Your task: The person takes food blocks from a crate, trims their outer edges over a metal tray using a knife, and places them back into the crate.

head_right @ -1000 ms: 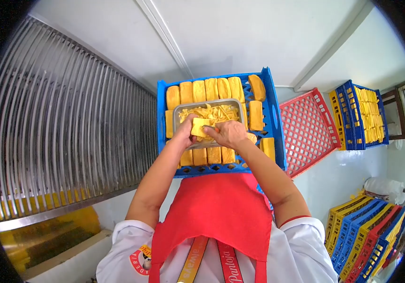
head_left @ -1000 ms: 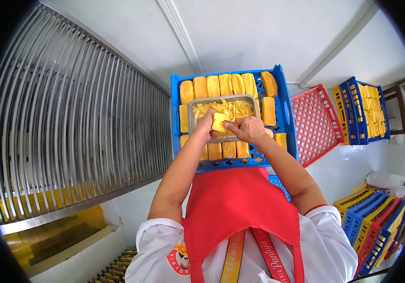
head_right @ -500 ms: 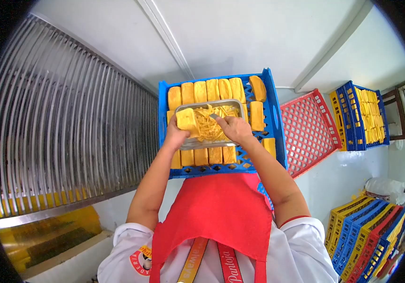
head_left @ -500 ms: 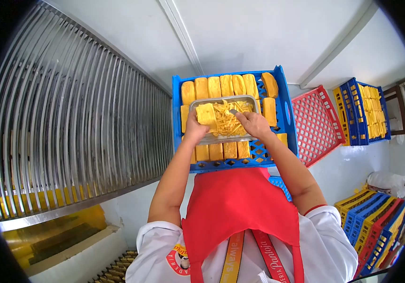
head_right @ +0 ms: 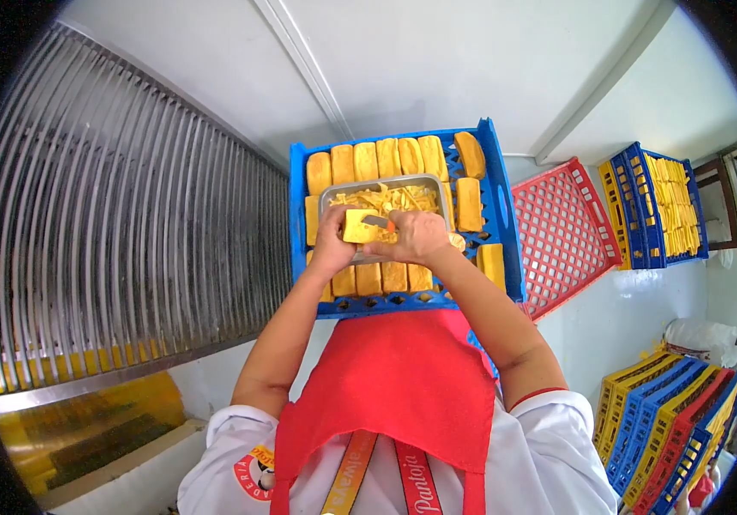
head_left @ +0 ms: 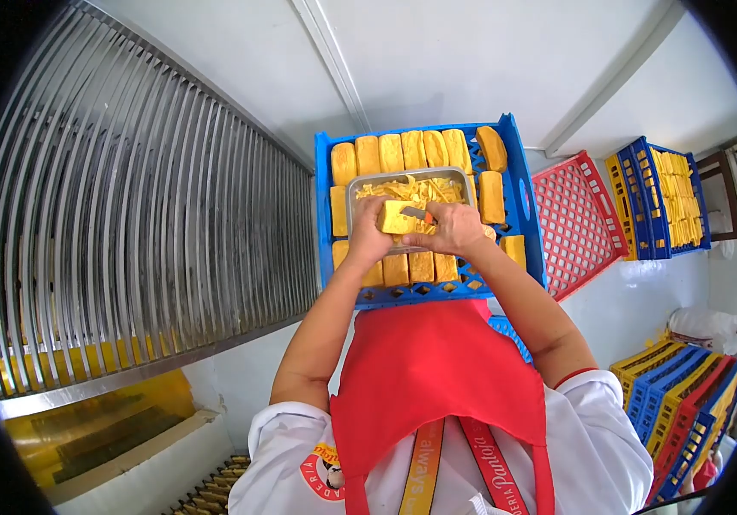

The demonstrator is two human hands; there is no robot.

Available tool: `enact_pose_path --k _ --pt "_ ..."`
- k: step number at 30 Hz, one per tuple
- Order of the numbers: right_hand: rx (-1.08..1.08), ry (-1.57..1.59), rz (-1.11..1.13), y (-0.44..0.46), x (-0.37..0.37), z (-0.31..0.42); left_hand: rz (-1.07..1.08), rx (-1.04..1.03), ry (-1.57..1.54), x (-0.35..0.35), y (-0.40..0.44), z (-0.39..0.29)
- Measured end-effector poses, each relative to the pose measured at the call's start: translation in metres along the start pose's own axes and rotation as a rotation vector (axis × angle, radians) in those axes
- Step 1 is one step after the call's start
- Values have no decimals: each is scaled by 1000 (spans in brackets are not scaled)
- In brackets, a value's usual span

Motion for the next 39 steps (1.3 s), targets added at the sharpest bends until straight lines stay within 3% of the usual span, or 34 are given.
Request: enact_pose_path --k 4,15,27,33,35,38,39 --pt "-12 -34 -4 -3 0 0 -23 52 -109 -4 -4 1" --pt "-40 -11 -79 -11 7 -3 -12 13 -52 -1 1 -11" --pt "-108 -1 79 0 -17 -14 -91 3 21 -5 -2 -19" --pt "-199 237 283 1 -26 -16 -167 13 32 6 -4 -12" --pt "-212 33 39 2 -9 -19 -161 72 89 14 -8 -4" --pt "-246 -236 -87 -1 5 -23 -206 242 -48 13 -24 33" --pt "-309 -117 -17 1 7 -29 -124 299 -71 12 -26 34"
Point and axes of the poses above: each hand's wrist, its own y-axis towards the middle knuckle, its own x-axis out of the back of the hand, z = x × y, the point moved 7 cm from there along y, towards the middle knuckle, and after that the axes turned 14 degrees about -x, right-handed, at the moved point
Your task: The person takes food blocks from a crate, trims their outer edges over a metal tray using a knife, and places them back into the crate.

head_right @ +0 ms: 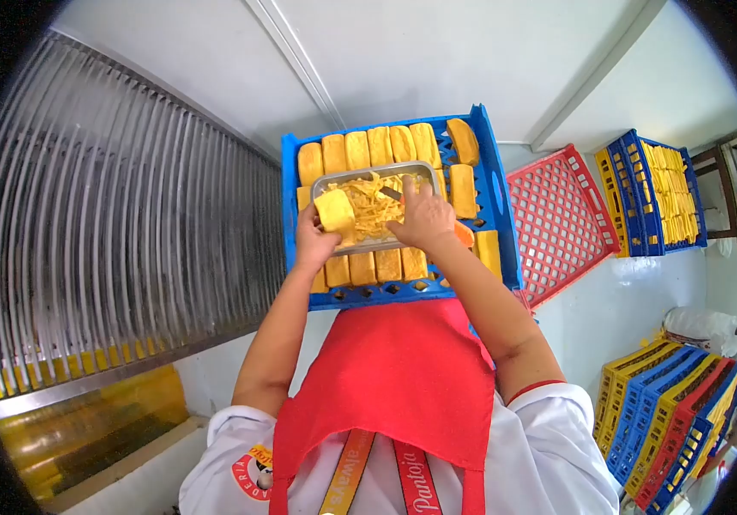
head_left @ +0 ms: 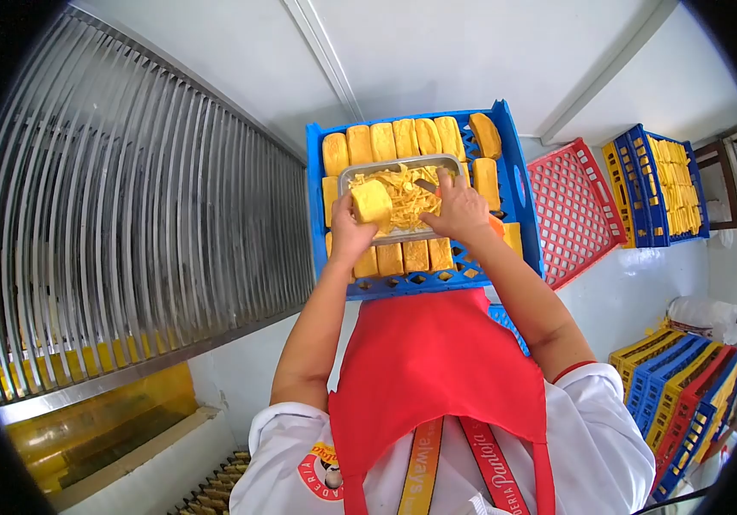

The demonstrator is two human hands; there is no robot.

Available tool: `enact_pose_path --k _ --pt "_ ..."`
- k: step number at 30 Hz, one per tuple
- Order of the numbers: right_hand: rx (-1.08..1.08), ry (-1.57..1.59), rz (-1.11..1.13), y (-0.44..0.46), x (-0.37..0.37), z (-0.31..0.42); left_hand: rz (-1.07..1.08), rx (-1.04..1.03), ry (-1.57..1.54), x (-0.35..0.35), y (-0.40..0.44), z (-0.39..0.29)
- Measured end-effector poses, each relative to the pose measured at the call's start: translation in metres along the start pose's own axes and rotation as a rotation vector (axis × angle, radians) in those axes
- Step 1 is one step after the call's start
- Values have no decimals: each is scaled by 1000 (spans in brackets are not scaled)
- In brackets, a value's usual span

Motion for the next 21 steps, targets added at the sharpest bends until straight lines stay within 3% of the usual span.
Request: enact_pose_path --k 1,3,5,7,8,11,12,13,14,15,16,18,19,21 --pt "-2 -4 6 3 -2 -5 2 7 -2 0 -3 -3" --pt "203 412 149 2 -7 -6 159 426 -388 -16 -19 -16" --pt "207 506 272 -3 -15 -16 145 482 -557 -36 -31 -28" --pt "202 632 405 -17 -21 -29 297 460 -901 -74 -45 -48" --pt "113 678 492 -22 -22 -45 311 471 -907 -82 -51 -48" --pt "-63 1064 689 -23 -61 -112 757 523 -744 -124 -88 -45" --pt "-77 1064 682 -27 -65 -129 791 535 -481 -136 -104 -24" --pt "-247 1137 673 -33 -74 -154 804 536 -487 -148 -114 -11" --pt "-420 1207 659 -42 -80 -171 860 317 -123 -151 -112 -6" --pt "-435 1210 651 -49 -83 -177 891 88 238 -155 -110 -6" --pt "-507 1247 625 -55 -89 -185 802 41 327 -160 -113 -6" --pt "-588 923 458 -49 -118 -217 737 39 407 -175 -110 -12" --pt "-504 526 292 -43 -115 -227 653 43 495 -179 -105 -14" --pt "-353 340 -158 -50 -90 -212 667 18 563 -193 -104 -17"
Point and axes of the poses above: each hand's wrist, its own y-axis towards the middle knuckle, its own x-axis out of the back of the hand, z = x × y, the point moved 7 cm from there along y, towards the middle knuckle, and after that the axes turned 14 degrees about -x, right-handed, at the moved point
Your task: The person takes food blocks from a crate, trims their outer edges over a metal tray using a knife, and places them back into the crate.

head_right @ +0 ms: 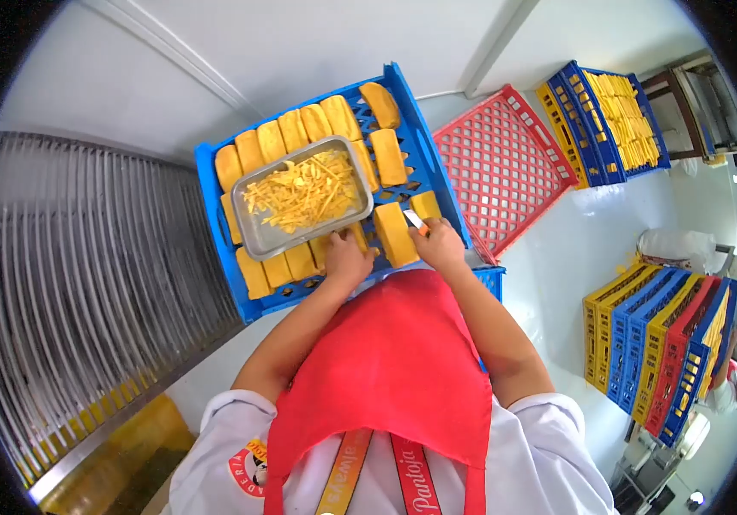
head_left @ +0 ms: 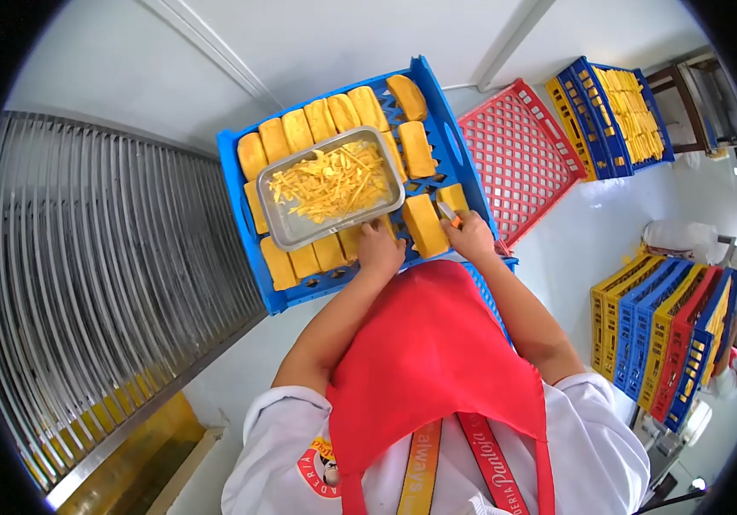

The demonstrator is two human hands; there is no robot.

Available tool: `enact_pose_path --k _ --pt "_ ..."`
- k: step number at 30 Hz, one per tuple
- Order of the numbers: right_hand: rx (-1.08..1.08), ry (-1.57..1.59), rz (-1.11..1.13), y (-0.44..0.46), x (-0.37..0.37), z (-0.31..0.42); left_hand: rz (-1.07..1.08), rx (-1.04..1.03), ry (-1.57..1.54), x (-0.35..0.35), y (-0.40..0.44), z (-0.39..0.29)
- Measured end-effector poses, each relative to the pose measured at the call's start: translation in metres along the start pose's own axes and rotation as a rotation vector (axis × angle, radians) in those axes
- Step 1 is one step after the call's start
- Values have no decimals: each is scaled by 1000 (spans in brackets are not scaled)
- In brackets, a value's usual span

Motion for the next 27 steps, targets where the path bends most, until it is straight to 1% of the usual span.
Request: enact_pose_path --k 1,2,3,4,6,8,10,11,12,13,14,15,16,17,18,19,20,21,22,24,25,26,27 --pt "-9 1 0 -3 0 4 -2 3 74 -1 4 -3" --pt "-32 -11 125 -8 0 15 5 -1 77 -2 8 -6" --pt "-54 -22 250 -13 -5 21 63 27 106 -4 13 -7" --pt "-59 -17 250 -15 -8 22 118 55 136 -5 16 -8" --pt "-5 -251 316 -20 -27 19 133 25 153 -10 22 -6" --pt "6 -261 281 -11 -43 5 143 2 173 -8 21 -9" --pt "-98 -271 272 1 -45 -9 22 99 41 18 12 -18" --pt "-111 -227 270 2 -36 -7 19 103 45 26 12 -18" --pt "-105 -226 272 3 -26 -3 79 149 -97 25 11 -11" --pt "-168 -145 277 4 -14 -3 136 196 -242 25 8 -5" --pt "-229 -64 282 8 -7 -5 128 203 -242 30 9 1" --pt "-169 -17 201 16 -11 -7 315 347 -688 12 1 8" --pt "-155 -17 205 25 -14 -16 498 481 -1138 -1 -11 4" --pt "-239 198 399 26 -16 -16 600 511 -1479 -14 -19 10" --pt "-322 412 594 24 -23 -12 582 510 -1482 3 -27 11" --pt "-295 558 612 24 -22 -2 520 504 -1694 23 -34 6" --pt "-281 557 619 20 -17 9 451 491 -1905 49 -39 -6" --pt "-234 573 661 13 -6 30 272 379 -1926 74 -37 -10" --pt "-184 588 703 7 0 50 252 370 -1925 75 -35 0" --pt "-31 578 706 -3 3 86 -9 315 -1954 94 -25 25" --pt "126 492 602 -10 9 106 -203 401 -1854 97 -26 41" --pt "281 407 492 -21 22 131 -225 387 -1854 104 -25 46" --pt "262 279 504 -26 22 145 -225 476 -1904 106 -25 52"
Point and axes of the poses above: each hand's wrist, its own y-axis towards the middle knuckle, its own x-axis out of the back of the hand, z = x × y, the point moved 7 cm from there along y, towards the middle knuckle, and after that the axes turned 14 degrees about -x, right-handed, at the moved point
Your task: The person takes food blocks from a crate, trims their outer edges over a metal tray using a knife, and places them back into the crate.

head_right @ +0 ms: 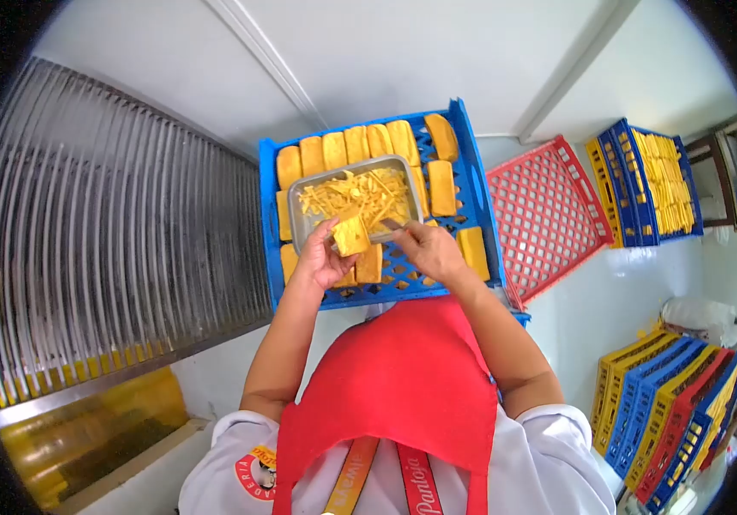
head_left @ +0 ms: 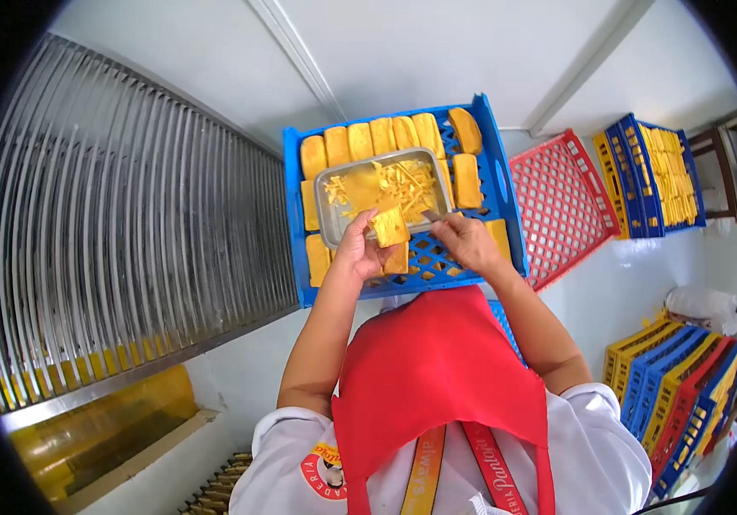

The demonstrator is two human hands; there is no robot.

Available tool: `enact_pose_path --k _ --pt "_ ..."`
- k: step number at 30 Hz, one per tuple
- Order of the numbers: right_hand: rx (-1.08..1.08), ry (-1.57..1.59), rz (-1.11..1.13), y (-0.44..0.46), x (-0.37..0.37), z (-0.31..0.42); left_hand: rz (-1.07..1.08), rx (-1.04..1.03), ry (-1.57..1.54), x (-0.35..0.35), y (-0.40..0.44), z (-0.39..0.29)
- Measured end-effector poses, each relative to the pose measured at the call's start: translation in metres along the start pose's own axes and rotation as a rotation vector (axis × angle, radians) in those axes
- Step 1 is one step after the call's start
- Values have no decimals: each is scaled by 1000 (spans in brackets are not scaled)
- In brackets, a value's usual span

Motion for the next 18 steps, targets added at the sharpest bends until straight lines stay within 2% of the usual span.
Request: enact_pose_path --k 1,3,5,7,18 --pt "19 -6 2 -3 0 18 -55 57 -53 4 0 -2" --pt "179 -395 -28 -12 -4 58 -39 54 -17 3 -4 -14" --pt "231 -386 -72 1 -12 65 11 127 66 2 -8 -21" --pt "336 -438 -103 3 -16 83 -31 91 67 0 -11 -28" --pt "268 -627 -38 17 -39 112 -38 73 136 11 -5 -51"
Point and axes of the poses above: each hand's wrist, its own y-axis towards the middle knuckle, its own x-axis out of the back of the hand, z = x × y, the point moved 7 cm from there along y, towards the middle knuckle, and after that the axes turned 14 degrees about -x, right-handed, at the moved point
